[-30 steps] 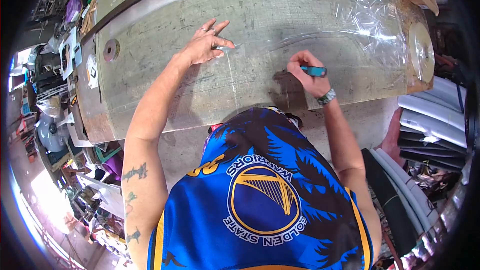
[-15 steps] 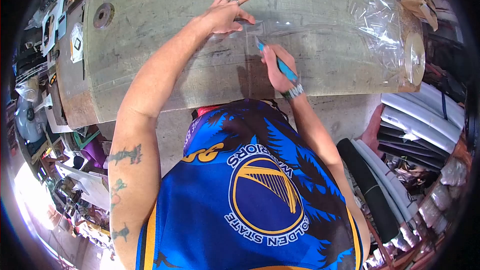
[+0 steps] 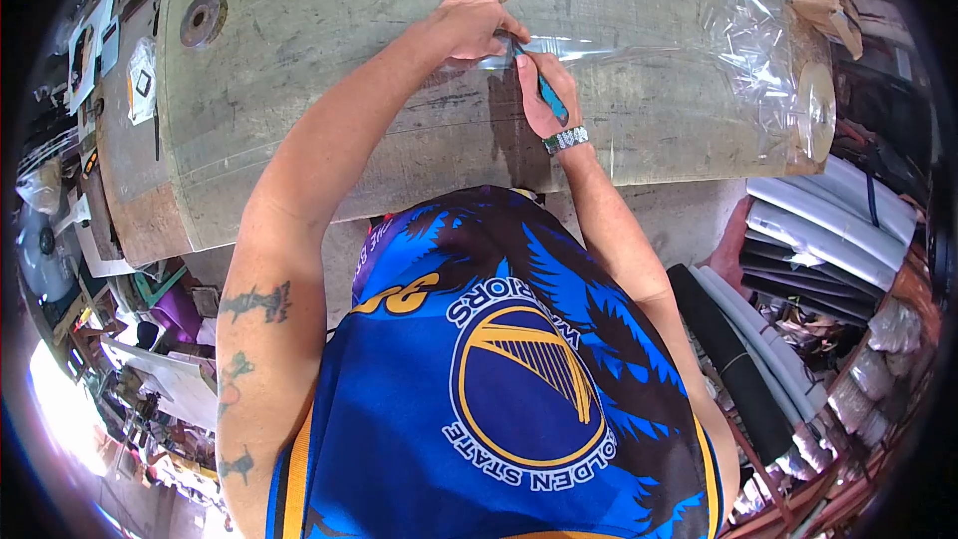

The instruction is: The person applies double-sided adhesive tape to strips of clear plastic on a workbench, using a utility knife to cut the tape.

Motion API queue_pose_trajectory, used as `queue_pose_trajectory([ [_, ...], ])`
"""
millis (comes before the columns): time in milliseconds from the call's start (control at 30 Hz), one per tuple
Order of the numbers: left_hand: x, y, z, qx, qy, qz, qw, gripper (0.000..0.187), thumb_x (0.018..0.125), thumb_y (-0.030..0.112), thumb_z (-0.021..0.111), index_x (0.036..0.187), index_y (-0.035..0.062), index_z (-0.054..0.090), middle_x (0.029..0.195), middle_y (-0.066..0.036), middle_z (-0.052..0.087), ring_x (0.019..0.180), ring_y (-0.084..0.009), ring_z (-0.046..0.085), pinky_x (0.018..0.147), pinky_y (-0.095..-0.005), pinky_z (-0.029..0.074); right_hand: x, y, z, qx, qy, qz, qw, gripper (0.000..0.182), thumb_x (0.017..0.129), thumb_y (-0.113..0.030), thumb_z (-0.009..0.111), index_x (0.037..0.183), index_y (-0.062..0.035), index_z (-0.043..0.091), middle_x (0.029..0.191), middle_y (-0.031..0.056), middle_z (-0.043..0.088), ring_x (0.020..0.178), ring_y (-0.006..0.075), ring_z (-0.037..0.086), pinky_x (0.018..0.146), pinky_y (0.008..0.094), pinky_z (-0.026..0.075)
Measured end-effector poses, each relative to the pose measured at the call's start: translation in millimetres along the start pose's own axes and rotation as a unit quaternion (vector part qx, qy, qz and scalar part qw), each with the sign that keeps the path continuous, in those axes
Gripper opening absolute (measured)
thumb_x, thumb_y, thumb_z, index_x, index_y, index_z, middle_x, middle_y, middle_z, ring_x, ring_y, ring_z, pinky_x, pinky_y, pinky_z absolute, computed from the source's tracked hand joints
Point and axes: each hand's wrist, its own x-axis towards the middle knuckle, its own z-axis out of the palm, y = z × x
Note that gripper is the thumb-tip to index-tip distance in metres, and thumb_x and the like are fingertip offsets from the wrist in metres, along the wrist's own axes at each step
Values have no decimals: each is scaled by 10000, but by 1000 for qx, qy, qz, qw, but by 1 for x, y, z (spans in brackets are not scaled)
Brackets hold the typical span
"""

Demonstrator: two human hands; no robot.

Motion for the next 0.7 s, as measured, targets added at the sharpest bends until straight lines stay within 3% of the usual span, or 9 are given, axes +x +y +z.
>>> queue_pose_trajectory([
  [400, 1, 2, 0, 4, 8, -3, 1000, 495, 842, 207, 800, 1284, 411, 709, 1711, 34, 218, 1570, -351, 177, 1254, -558, 215, 20, -2, -3, -85, -66, 21, 994, 239, 998, -194, 598, 1021, 32, 675, 940, 236, 687, 897, 439, 664, 796, 460, 527],
  [433, 1, 2, 1, 2, 9, -2, 1000, 496, 843, 212, 801, 1286, 412, 707, 1711, 34, 217, 1571, -348, 176, 1253, -559, 216, 16, -1, 0, -58, -40, 2, 997, 238, 989, -198, 589, 999, 23, 674, 918, 254, 679, 891, 460, 656, 786, 478, 526],
  [533, 0, 5, 1, -7, 7, -7, 1000, 518, 838, 191, 807, 1292, 417, 701, 1712, 31, 212, 1574, -344, 167, 1256, -557, 214, -6, -18, -19, -93, -133, 42, 986, 219, 973, -196, 611, 984, 13, 676, 954, 256, 676, 912, 459, 648, 808, 489, 526],
  [667, 3, 10, 0, -3, -30, -25, 999, 601, 830, 119, 803, 1332, 420, 669, 1721, 24, 170, 1582, -344, 128, 1274, -567, 173, -23, -62, -59, -120, -264, 169, 942, 219, 983, -186, 584, 1007, 6, 685, 1009, 245, 688, 952, 450, 656, 836, 471, 534],
  [700, 1, 15, -4, -5, -42, -30, 999, 629, 827, 101, 801, 1348, 421, 655, 1723, 21, 157, 1584, -343, 114, 1278, -570, 162, -27, -59, -67, -101, -229, 133, 959, 215, 981, -180, 582, 1021, 3, 687, 1031, 234, 693, 978, 439, 662, 857, 457, 536],
])
